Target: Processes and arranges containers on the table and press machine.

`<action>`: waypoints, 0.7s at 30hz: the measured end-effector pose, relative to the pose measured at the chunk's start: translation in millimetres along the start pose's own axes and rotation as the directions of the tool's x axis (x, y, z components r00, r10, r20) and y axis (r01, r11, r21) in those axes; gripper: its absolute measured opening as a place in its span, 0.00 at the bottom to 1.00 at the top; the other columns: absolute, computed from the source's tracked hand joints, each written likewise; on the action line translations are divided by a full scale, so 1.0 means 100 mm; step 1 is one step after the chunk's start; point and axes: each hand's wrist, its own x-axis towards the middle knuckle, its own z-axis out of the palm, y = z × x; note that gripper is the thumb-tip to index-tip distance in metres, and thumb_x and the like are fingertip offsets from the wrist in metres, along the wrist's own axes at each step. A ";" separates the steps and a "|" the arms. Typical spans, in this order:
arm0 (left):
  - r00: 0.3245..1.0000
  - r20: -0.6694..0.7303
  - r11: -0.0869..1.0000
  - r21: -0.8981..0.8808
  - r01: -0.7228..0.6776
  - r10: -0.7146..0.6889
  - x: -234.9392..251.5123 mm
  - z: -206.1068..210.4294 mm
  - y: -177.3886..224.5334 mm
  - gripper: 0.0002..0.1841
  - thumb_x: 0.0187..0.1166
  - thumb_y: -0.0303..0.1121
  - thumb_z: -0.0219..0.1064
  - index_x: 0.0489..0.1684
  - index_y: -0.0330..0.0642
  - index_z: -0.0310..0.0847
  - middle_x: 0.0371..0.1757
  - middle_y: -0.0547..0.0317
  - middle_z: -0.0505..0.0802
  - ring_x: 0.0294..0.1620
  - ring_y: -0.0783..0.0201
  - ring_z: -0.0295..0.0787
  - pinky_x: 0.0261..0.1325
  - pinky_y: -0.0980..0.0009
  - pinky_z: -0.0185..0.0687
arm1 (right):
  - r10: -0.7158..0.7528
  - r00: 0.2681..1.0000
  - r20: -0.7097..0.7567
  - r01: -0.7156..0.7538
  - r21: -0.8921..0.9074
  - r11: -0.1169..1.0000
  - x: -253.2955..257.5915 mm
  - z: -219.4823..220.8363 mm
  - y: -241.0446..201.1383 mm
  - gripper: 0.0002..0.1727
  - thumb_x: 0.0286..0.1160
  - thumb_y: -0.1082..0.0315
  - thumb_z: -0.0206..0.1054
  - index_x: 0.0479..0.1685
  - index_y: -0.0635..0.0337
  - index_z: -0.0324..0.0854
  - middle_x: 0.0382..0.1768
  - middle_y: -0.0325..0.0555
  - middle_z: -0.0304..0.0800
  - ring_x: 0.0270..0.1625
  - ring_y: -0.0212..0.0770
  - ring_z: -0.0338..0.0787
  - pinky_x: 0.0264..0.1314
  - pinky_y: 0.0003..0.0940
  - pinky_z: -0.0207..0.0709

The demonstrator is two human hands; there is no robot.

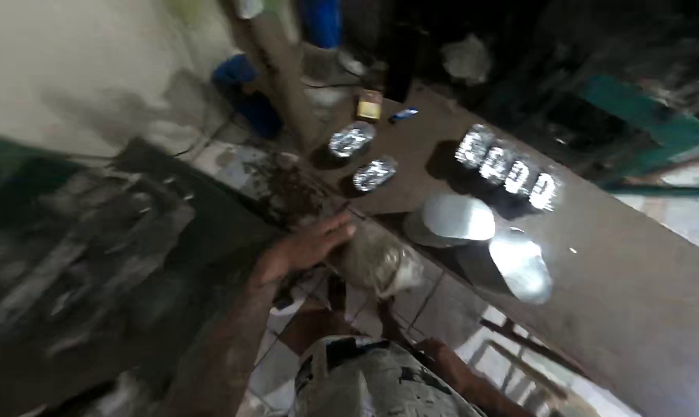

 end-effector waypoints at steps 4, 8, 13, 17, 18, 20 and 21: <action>0.850 -0.513 0.872 -0.464 -0.156 -0.121 -0.25 -1.02 -0.13 0.26 0.94 0.51 0.43 0.79 0.46 0.71 0.65 0.59 0.87 0.63 0.70 0.84 0.68 0.66 0.81 | -0.064 0.997 0.047 0.064 -0.008 0.998 0.24 -0.07 -0.18 0.19 0.81 0.66 0.66 0.65 0.68 0.86 0.63 0.64 0.89 0.67 0.57 0.88 0.78 0.50 0.75; 0.591 -0.805 0.825 -0.372 -0.426 -0.058 -0.24 -1.49 -0.58 0.28 0.97 0.45 0.35 0.83 0.38 0.65 0.75 0.51 0.82 0.75 0.66 0.78 0.78 0.65 0.73 | -0.115 0.988 -0.100 0.117 0.009 0.993 0.52 -0.08 -0.76 0.15 0.76 0.78 0.64 0.59 0.78 0.84 0.57 0.70 0.89 0.62 0.60 0.89 0.72 0.51 0.78; 0.691 -0.662 0.914 0.023 0.406 -0.291 -1.11 -1.33 -1.85 0.34 0.92 0.57 0.44 0.73 0.33 0.78 0.65 0.29 0.87 0.71 0.32 0.81 0.74 0.29 0.66 | -0.239 0.888 -0.392 0.273 0.033 0.961 1.13 -0.12 -2.06 0.12 0.79 0.77 0.62 0.53 0.78 0.83 0.49 0.65 0.90 0.53 0.52 0.90 0.63 0.47 0.81; 0.865 -0.404 0.940 0.036 0.339 -0.296 -1.95 -1.41 -2.06 0.27 0.93 0.48 0.51 0.45 0.30 0.85 0.36 0.37 0.88 0.39 0.43 0.87 0.48 0.42 0.81 | -0.672 0.581 -0.459 0.632 -0.266 0.728 1.72 0.01 -2.95 0.11 0.74 0.80 0.65 0.50 0.75 0.87 0.46 0.62 0.92 0.51 0.52 0.92 0.62 0.47 0.86; 0.897 -0.358 0.946 0.089 0.311 -0.261 -2.11 -1.38 -2.17 0.26 0.93 0.48 0.51 0.41 0.32 0.85 0.33 0.41 0.87 0.35 0.47 0.86 0.43 0.45 0.82 | -0.816 0.436 -0.380 0.702 -0.424 0.572 1.89 0.08 -3.12 0.10 0.71 0.80 0.66 0.47 0.73 0.89 0.44 0.61 0.94 0.50 0.55 0.94 0.61 0.52 0.86; 0.906 -0.266 0.898 0.206 0.388 -0.330 -2.37 -1.41 -2.47 0.25 0.93 0.49 0.51 0.50 0.34 0.86 0.48 0.39 0.90 0.52 0.44 0.88 0.60 0.41 0.80 | -0.958 0.278 -0.064 0.732 -0.632 0.254 2.14 0.19 -3.52 0.12 0.72 0.80 0.67 0.50 0.64 0.93 0.52 0.53 0.96 0.58 0.54 0.94 0.68 0.53 0.84; 0.897 -0.251 0.869 0.255 0.424 -0.364 -2.48 -1.41 -2.60 0.25 0.93 0.48 0.52 0.55 0.34 0.87 0.57 0.37 0.89 0.62 0.41 0.86 0.69 0.40 0.76 | -0.971 0.200 0.128 0.740 -0.670 0.065 2.27 0.23 -3.70 0.13 0.73 0.79 0.66 0.51 0.61 0.93 0.56 0.49 0.96 0.62 0.52 0.93 0.73 0.53 0.81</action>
